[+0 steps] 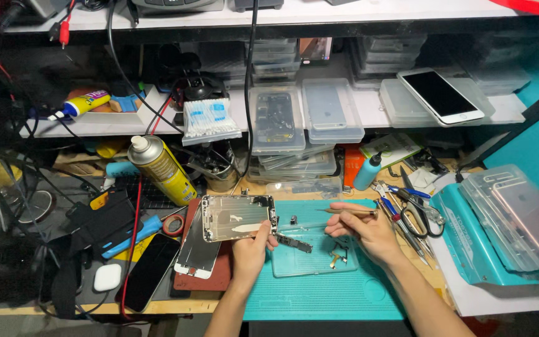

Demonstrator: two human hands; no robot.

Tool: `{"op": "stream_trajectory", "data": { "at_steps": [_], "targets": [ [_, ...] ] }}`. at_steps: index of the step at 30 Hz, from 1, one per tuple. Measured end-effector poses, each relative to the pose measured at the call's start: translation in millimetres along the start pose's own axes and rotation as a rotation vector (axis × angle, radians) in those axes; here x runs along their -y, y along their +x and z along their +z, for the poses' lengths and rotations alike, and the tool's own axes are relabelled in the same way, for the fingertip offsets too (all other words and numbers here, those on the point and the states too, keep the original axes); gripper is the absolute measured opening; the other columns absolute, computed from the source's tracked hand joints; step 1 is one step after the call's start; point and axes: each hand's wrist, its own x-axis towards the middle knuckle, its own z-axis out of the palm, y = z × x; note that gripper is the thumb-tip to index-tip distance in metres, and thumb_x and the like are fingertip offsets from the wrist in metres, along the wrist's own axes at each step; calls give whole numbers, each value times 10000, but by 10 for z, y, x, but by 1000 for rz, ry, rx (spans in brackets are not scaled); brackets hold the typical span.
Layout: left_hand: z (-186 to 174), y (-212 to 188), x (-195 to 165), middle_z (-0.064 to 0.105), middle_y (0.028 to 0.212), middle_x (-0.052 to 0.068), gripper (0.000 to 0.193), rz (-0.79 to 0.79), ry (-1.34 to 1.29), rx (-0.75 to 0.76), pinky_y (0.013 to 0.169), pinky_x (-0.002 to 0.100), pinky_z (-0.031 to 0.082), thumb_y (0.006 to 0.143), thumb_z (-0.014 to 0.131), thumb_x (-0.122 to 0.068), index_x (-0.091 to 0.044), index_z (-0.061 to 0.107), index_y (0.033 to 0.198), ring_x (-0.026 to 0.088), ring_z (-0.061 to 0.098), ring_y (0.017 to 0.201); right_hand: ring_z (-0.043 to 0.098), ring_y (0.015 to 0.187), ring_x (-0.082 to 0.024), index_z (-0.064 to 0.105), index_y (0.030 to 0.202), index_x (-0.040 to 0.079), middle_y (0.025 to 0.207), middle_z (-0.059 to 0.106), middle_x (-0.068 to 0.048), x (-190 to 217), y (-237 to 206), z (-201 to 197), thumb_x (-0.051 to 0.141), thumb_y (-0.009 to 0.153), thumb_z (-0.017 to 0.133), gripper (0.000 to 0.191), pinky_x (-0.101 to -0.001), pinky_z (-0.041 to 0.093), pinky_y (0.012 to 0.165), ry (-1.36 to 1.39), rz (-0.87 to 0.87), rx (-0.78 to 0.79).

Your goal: The person disassembles a smartphone at a repair bench, holding the opened phone frame in one hand while using a screwdriver to remove small screws and pry internal components, placing removed screws and parts on the mat. They rotate the phone to work on different edges and continue extracting components throughout the clip.

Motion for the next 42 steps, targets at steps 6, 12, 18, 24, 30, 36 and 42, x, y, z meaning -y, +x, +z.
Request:
{"op": "stream_trajectory", "data": {
  "at_steps": [6,12,18,24,30,36,42],
  "targets": [
    [-30,2,-31,696,658,80,270,-11,-78,-20,563,259,491,979,635,-187,59,745,956,118,625,600,702,915,-125,734,1057,-36,986,736,-56,-138,91,207,95,942,675,184,-274,556,822,-461,-197,-33],
    [-60,12,-50,690,651,82,291,4,-48,-14,551,254,482,983,631,-197,65,755,966,118,613,586,700,828,-117,747,998,-16,890,763,-40,-221,199,356,142,939,673,184,-267,552,761,-665,-171,-9],
    [-83,33,-85,678,646,75,278,9,-69,-19,542,252,469,983,631,-193,56,751,960,114,600,574,682,779,-110,750,971,3,847,758,-47,-237,283,451,160,931,678,177,-275,536,712,-779,-174,14],
    [-66,26,-119,681,651,73,278,-6,-54,-18,550,251,473,985,629,-197,49,746,937,113,601,582,664,751,-90,748,979,14,831,753,-39,-242,313,524,164,931,686,169,-262,536,680,-764,-152,33],
    [-100,35,-68,687,665,71,274,-17,-83,-29,557,249,474,980,634,-208,38,751,951,110,608,596,638,707,-77,755,978,22,795,747,-25,-269,329,541,165,928,695,163,-262,518,637,-799,-120,35],
    [-102,17,-47,711,767,75,278,-32,7,-111,620,242,478,971,677,-199,61,773,949,105,606,695,627,702,-82,758,970,17,795,746,-32,-248,299,533,156,923,702,157,-266,508,634,-795,-139,28],
    [-77,5,-280,732,1117,125,271,-21,-388,-43,833,286,578,957,627,-103,67,692,1158,176,720,967,701,834,-75,745,1014,16,916,769,-43,-103,266,463,128,933,680,152,-249,557,756,-588,-187,16]
  ]
}}
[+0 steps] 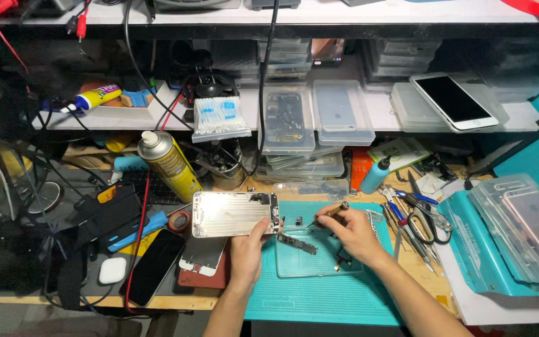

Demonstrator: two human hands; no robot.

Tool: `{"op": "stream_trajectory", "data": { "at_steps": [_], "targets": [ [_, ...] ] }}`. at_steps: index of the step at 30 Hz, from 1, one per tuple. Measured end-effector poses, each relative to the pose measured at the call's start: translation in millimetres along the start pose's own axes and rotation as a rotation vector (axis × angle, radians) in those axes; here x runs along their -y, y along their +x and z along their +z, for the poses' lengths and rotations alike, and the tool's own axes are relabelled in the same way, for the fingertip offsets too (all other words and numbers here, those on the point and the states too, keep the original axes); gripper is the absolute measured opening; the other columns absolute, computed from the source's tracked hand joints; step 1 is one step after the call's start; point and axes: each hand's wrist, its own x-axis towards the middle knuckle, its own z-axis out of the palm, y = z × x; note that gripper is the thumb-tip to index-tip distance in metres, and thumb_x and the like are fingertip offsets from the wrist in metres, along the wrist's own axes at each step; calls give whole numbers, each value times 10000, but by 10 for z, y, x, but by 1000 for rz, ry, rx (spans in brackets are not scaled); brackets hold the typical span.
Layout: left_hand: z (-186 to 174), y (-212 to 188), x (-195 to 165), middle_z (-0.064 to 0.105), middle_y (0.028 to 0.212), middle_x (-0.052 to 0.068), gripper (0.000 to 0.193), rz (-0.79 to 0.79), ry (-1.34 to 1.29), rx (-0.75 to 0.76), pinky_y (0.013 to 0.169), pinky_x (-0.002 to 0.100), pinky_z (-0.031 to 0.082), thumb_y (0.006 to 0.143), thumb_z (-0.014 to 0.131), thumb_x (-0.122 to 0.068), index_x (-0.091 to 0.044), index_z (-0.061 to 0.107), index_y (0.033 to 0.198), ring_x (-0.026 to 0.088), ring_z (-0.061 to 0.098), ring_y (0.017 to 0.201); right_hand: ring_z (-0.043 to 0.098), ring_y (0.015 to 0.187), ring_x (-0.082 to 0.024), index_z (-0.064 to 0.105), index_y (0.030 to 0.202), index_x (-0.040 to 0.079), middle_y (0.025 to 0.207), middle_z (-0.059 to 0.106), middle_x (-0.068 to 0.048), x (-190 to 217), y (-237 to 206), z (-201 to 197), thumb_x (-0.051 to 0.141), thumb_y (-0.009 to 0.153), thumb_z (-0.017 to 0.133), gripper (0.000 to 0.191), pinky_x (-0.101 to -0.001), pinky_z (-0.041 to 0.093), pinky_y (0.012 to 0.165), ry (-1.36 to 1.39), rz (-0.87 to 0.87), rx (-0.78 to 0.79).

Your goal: The person disassembles a smartphone at a repair bench, holding the opened phone frame in one hand while using a screwdriver to remove small screws and pry internal components, placing removed screws and parts on the mat. They rotate the phone to work on different edges and continue extracting components throughout the clip.

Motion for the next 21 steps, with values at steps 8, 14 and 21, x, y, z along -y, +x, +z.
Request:
{"op": "stream_trajectory", "data": {
  "at_steps": [8,14,21],
  "targets": [
    [108,-110,-174,733,1062,176,258,-67,-123,51,742,384,616,992,559,-96,78,666,1150,291,756,928,581,643,-113,763,984,39,765,730,-57,49,-61,167,145,896,739,140,-281,469,587,-288,56,35],
    [71,-96,-247,713,1047,146,237,-43,-121,36,673,322,539,1006,556,-87,84,664,1128,201,687,814,620,666,-101,776,971,32,781,756,-51,40,-50,160,137,900,734,134,-276,489,607,-264,94,31],
    [242,-183,-417,732,1105,170,308,-37,-107,160,567,272,438,993,469,-74,100,671,1147,126,582,689,727,915,-181,719,1060,-36,1006,753,-114,351,-162,-81,-2,906,673,165,-315,585,843,239,-11,-74]
  ]
}}
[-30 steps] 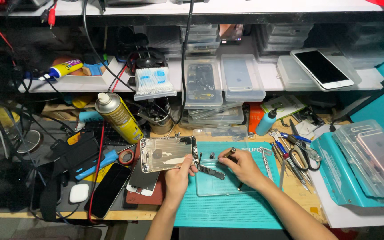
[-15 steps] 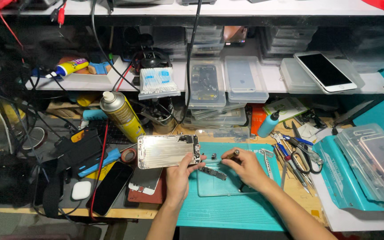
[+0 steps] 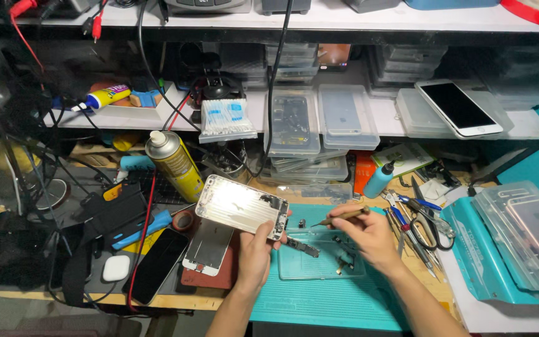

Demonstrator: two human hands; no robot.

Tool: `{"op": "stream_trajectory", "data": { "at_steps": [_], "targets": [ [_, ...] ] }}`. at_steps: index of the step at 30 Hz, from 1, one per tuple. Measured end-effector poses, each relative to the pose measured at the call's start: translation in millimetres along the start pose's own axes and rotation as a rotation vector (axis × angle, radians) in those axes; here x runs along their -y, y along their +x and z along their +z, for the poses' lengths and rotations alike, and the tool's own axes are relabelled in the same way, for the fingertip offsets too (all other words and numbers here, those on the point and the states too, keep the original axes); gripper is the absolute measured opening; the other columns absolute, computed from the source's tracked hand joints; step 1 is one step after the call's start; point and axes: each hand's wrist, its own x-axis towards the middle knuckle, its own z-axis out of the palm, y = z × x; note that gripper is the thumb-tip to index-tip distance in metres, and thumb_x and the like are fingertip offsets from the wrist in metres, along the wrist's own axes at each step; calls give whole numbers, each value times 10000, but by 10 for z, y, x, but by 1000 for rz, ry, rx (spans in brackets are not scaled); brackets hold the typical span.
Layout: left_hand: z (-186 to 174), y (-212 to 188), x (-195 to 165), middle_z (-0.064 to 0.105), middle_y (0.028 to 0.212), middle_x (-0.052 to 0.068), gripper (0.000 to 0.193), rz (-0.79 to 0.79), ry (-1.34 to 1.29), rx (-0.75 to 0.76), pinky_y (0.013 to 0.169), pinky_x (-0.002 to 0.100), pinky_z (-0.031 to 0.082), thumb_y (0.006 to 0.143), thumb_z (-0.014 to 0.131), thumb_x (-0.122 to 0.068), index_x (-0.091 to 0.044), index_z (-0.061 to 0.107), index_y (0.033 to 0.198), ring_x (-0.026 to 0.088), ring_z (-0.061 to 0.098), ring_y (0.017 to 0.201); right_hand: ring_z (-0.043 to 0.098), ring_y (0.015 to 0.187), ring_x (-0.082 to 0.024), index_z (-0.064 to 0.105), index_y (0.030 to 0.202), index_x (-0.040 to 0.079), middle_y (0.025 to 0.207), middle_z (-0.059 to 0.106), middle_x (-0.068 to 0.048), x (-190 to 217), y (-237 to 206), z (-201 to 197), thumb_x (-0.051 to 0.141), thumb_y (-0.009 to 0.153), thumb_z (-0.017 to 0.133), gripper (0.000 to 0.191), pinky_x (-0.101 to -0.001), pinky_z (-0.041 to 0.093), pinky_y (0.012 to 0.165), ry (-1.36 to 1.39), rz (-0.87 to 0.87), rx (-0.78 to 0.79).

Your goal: The person disassembles a smartphone at a repair bench, holding the opened phone frame in one hand while using a screwdriver to remove small screws and pry internal components, placing removed screws and parts on the mat. They rotate the phone to work on different edges and continue extracting components throughout the clip.

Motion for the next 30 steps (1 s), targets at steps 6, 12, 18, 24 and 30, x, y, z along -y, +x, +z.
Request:
{"op": "stream_trajectory", "data": {
  "at_steps": [6,12,18,24,30],
  "targets": [
    [282,-127,-33,743,1140,166,292,-44,-32,158,580,265,458,988,457,-83,81,644,1142,124,602,681,687,1128,-255,686,1088,-64,1171,664,-185,484,-276,-30,-124,919,613,193,-408,590,981,66,-242,69],
    [418,-240,13,690,862,153,312,-45,-26,288,660,271,492,1069,480,-108,114,662,1188,143,603,711,689,1138,-303,622,1103,-44,1198,627,-197,579,-382,45,-140,947,557,194,-444,598,996,110,-312,78],
    [484,-273,-51,687,883,143,249,-101,-123,265,621,290,494,1028,499,-73,118,626,1125,171,635,709,696,1138,-326,578,1118,-25,1212,616,-210,543,-391,7,-158,951,545,217,-461,593,1013,152,-346,98],
    [543,-298,-143,689,930,144,250,-135,-147,242,596,290,496,998,506,-55,120,619,1137,180,646,698,706,1134,-337,587,1117,-30,1208,625,-213,557,-407,1,-161,945,539,221,-462,588,1006,140,-324,98],
    [574,-283,-139,693,936,151,259,-133,-154,256,596,287,495,1008,503,-62,132,621,1132,179,643,698,707,1138,-344,588,1114,-26,1206,629,-212,572,-399,-12,-155,950,535,215,-474,591,1012,158,-311,115]
  ]
}}
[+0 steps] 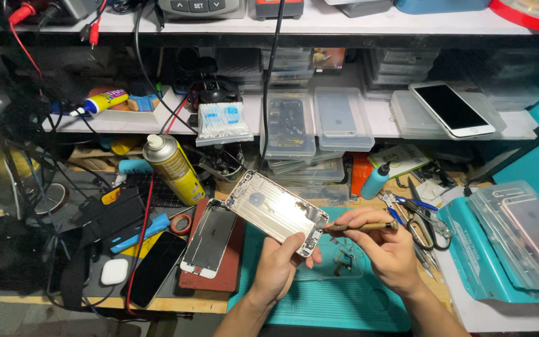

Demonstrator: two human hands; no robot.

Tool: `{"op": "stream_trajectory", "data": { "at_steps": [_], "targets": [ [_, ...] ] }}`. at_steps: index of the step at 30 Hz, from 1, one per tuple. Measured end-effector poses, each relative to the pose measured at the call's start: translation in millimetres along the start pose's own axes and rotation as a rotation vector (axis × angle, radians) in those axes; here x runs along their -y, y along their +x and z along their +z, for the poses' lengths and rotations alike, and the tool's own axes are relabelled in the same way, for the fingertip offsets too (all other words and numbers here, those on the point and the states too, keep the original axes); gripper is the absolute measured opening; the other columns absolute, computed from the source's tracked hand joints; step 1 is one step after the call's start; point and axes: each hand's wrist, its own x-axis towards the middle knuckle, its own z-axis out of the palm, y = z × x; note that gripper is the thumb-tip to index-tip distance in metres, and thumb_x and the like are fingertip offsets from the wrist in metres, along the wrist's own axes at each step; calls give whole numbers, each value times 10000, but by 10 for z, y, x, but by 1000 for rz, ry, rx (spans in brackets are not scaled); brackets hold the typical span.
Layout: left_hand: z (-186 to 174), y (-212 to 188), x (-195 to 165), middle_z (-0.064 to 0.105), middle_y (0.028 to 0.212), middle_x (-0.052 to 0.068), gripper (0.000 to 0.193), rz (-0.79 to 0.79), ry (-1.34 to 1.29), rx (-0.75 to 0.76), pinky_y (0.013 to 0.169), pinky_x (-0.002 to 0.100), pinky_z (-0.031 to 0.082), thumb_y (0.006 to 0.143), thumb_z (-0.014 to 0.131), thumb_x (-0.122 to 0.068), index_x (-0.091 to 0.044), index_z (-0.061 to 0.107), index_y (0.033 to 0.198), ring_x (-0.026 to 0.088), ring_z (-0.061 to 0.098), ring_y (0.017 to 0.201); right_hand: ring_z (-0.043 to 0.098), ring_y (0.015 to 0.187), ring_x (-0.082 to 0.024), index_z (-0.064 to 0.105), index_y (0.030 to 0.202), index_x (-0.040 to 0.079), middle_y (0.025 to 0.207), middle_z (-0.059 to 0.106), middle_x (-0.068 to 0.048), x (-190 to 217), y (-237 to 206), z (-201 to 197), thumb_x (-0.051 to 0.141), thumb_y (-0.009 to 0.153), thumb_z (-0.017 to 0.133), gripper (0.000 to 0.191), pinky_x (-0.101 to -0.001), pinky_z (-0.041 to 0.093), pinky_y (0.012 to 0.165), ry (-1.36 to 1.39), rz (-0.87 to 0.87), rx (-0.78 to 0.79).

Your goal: The person disassembles a smartphone at a repair bench, holding the opened phone frame in one hand while using a screwdriver to remove small screws and pry internal components, placing removed screws and parts on the mat. They rotate the phone to work on different edges and continue extracting components throughout the clip.

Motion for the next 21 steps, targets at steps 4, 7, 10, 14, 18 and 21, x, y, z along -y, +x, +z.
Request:
{"op": "stream_trajectory", "data": {
  "at_steps": [4,7,10,14,18,21],
  "targets": [
    [-5,11,29,691,931,148,249,-8,-7,-13,591,287,492,998,507,-54,130,616,1126,181,640,690,709,1141,-344,586,1112,-21,1203,630,-210,1,-6,-15,-152,956,532,212,-477,590,1012,-6,-3,6],
    [-7,14,31,679,915,155,249,-8,-11,-2,605,290,493,1010,508,-54,135,614,1133,181,638,699,704,1147,-348,584,1111,-19,1204,625,-212,1,-9,-19,-150,962,523,208,-485,587,1020,11,5,11],
    [5,4,15,676,892,163,266,-23,-7,12,620,291,493,1020,499,-62,140,623,1141,176,631,704,701,1151,-353,578,1112,-19,1206,621,-214,12,-16,-25,-150,962,521,208,-494,585,1023,23,6,18],
    [27,-1,-7,747,1003,130,270,-56,5,-24,592,284,479,957,474,-64,99,619,1117,166,624,674,701,1154,-363,577,1108,-21,1198,621,-217,30,-28,-37,-146,964,511,202,-509,592,1018,46,11,23],
    [16,-3,7,675,863,150,253,-39,-7,-8,612,295,488,1008,487,-60,124,622,1117,180,632,699,699,1154,-364,569,1110,-21,1198,617,-215,21,-25,-27,-149,962,511,204,-512,590,1018,62,18,21],
    [-7,-5,28,674,866,149,246,-42,-2,-18,609,297,489,1007,490,-60,122,620,1110,183,632,699,698,1149,-360,564,1112,-20,1194,620,-215,17,-26,-23,-152,960,514,208,-509,591,1018,52,22,16]
  ]
}}
